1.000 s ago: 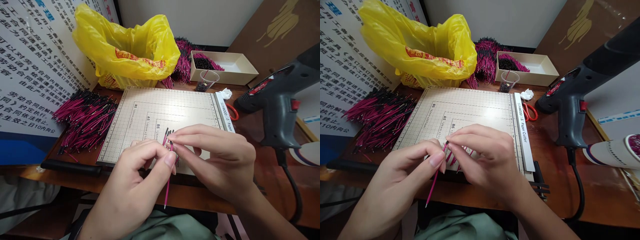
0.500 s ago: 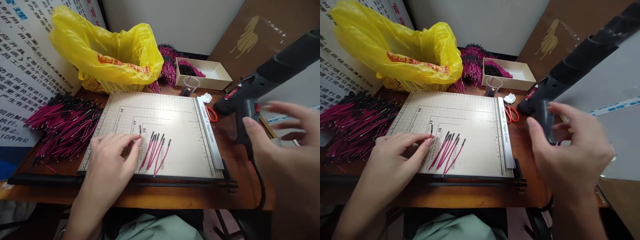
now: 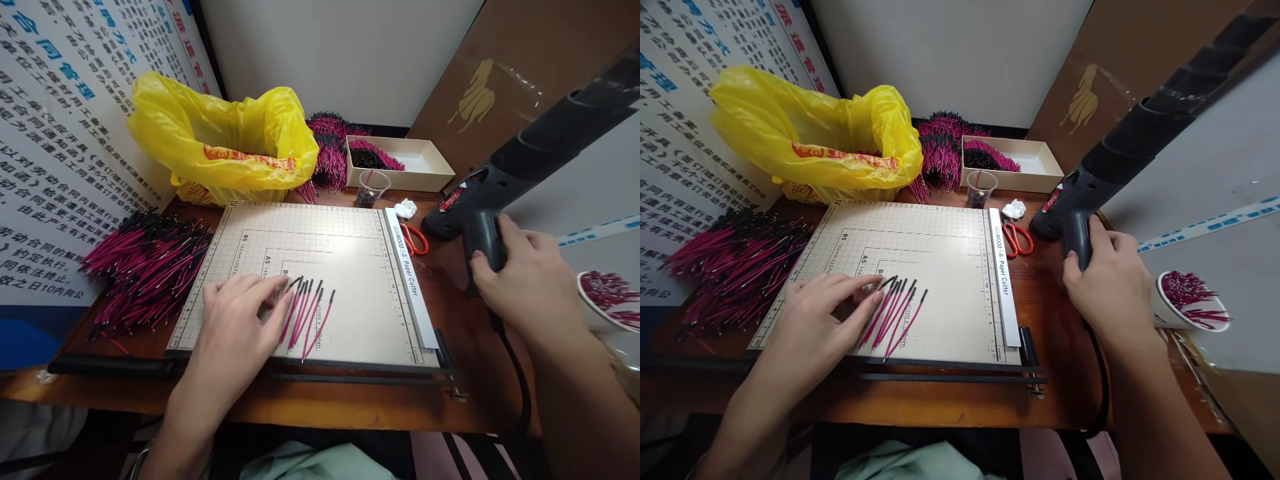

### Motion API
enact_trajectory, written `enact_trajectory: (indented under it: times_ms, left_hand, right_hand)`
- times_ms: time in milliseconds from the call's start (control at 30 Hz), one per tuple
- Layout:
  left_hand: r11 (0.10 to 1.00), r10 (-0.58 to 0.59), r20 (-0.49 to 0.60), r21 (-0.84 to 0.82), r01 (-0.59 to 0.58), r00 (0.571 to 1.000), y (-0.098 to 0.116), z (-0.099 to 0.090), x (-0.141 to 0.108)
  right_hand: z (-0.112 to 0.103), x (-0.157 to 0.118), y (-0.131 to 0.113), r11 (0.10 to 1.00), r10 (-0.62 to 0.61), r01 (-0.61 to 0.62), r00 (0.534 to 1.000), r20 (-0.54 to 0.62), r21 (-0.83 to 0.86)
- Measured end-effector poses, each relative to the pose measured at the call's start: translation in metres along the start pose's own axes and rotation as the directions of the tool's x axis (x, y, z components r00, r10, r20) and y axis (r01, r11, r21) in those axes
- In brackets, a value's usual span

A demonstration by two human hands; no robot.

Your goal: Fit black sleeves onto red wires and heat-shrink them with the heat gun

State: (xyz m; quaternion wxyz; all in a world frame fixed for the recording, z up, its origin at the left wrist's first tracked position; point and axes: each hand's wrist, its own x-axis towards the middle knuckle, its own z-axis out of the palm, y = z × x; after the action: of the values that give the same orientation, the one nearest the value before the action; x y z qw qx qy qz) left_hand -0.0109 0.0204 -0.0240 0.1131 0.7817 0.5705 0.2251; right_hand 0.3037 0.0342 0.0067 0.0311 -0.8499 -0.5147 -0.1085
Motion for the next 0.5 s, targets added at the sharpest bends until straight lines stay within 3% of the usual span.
enact_trajectory:
  times_ms: [100, 200, 300, 433, 500]
  left_hand:
    - [0.999, -0.04, -0.032, 0.014, 0.04, 0.999, 0.001, 0.001, 0.005]
    - [0.998, -0.032, -0.051, 0.053, 0.035, 0.998, 0.002, 0.006, 0.012]
    - [0.996, 0.019, -0.068, 0.087, -0.013, 0.998, 0.001, 0.011, 0.017]
    - [0.984, 0.096, -0.102, 0.158, -0.08, 0.99, -0.001, 0.016, 0.02]
    - [0.977, 0.134, -0.096, 0.177, -0.116, 0.986, -0.002, 0.015, 0.021]
  right_hand:
    - [0.001, 0.001, 0.001, 0.99, 0.083, -0.087, 0.996, 0.041, 0.109]
    - [0.003, -0.001, 0.003, 0.984, 0.04, -0.044, 0.999, 0.027, 0.171]
    - [0.006, -0.003, 0.004, 0.98, 0.021, -0.022, 1.0, 0.003, 0.196]
    - [0.002, -0.005, -0.004, 0.965, 0.091, -0.088, 0.996, 0.0, 0.247]
    - [-0.005, -0.002, -0.01, 0.903, 0.179, -0.152, 0.983, -0.031, 0.401]
